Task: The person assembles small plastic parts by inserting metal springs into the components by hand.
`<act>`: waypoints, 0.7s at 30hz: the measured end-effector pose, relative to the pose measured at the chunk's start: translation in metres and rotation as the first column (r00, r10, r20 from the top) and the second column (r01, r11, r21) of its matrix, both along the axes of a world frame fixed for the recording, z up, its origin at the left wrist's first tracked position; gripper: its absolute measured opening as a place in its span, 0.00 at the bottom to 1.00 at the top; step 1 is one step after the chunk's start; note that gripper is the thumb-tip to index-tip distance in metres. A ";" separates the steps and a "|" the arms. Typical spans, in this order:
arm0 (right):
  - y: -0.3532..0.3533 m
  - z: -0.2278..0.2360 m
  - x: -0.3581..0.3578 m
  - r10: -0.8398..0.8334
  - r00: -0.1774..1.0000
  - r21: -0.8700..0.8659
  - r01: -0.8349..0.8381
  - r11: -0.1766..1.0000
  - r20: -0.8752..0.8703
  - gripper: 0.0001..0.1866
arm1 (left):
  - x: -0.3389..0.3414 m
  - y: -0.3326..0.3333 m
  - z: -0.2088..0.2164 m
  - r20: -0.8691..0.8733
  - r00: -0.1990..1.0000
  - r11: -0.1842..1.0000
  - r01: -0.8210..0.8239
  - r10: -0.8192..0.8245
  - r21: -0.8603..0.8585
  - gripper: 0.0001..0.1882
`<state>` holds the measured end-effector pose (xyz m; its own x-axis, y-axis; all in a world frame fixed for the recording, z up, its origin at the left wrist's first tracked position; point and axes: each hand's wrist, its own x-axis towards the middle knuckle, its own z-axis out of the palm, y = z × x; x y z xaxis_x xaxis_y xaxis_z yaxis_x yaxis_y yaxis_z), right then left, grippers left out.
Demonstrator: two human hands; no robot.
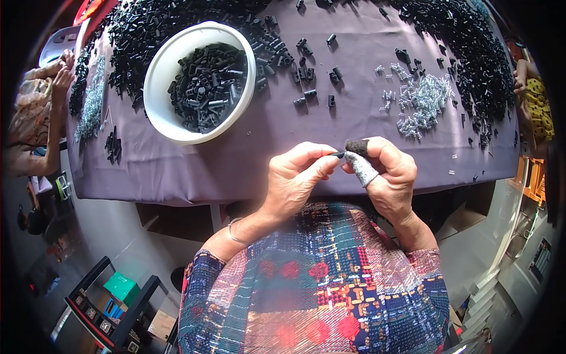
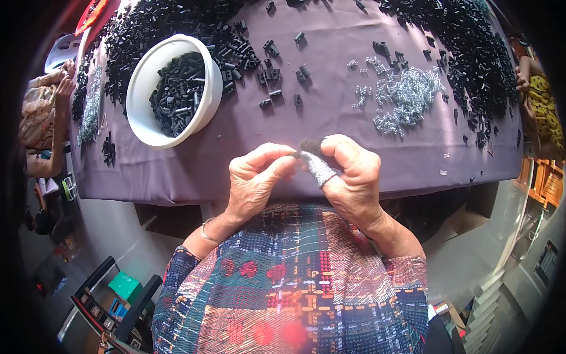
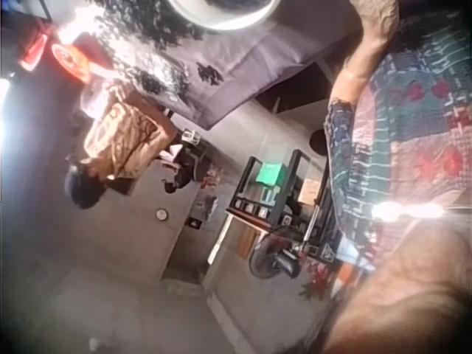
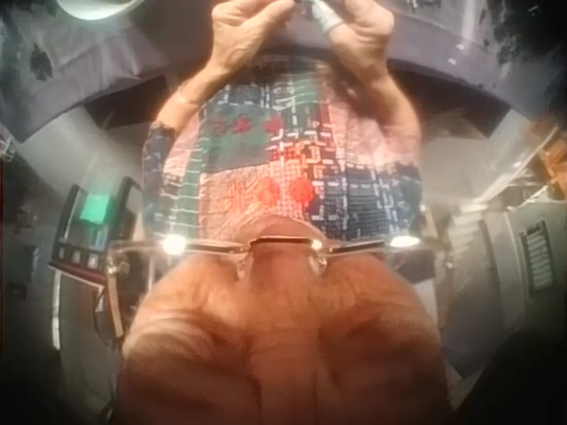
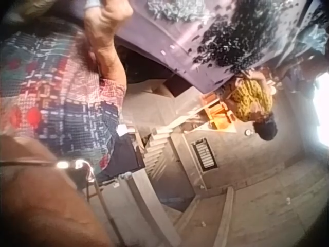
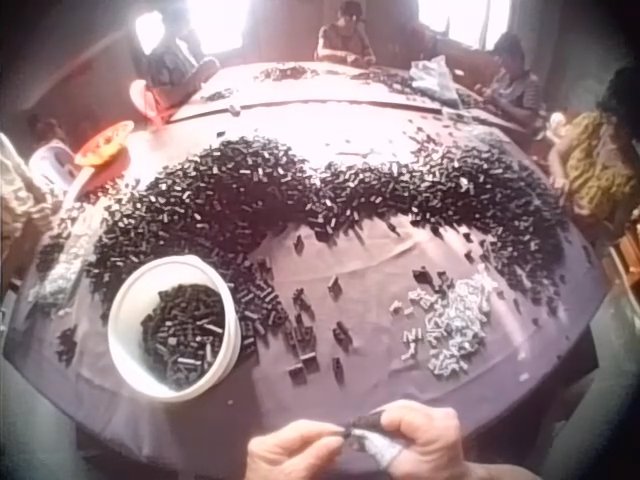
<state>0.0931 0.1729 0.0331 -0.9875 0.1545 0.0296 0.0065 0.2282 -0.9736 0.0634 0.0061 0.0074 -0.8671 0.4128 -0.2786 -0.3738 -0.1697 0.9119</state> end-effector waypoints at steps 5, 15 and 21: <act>-0.001 -0.005 0.001 -0.002 1.000 0.013 0.002 1.000 0.002 0.11 | 0.001 0.001 0.000 -0.024 1.000 0.999 -0.019 0.018 -0.026 0.07; 0.001 -0.004 -0.003 0.119 0.992 0.064 -0.122 0.990 0.050 0.07 | -0.001 0.000 -0.005 -0.063 0.998 1.000 -0.021 0.020 -0.023 0.06; -0.005 -0.015 -0.002 0.070 0.998 0.078 -0.070 0.994 0.004 0.08 | -0.002 0.005 -0.006 -0.012 0.997 0.997 -0.076 0.077 0.007 0.06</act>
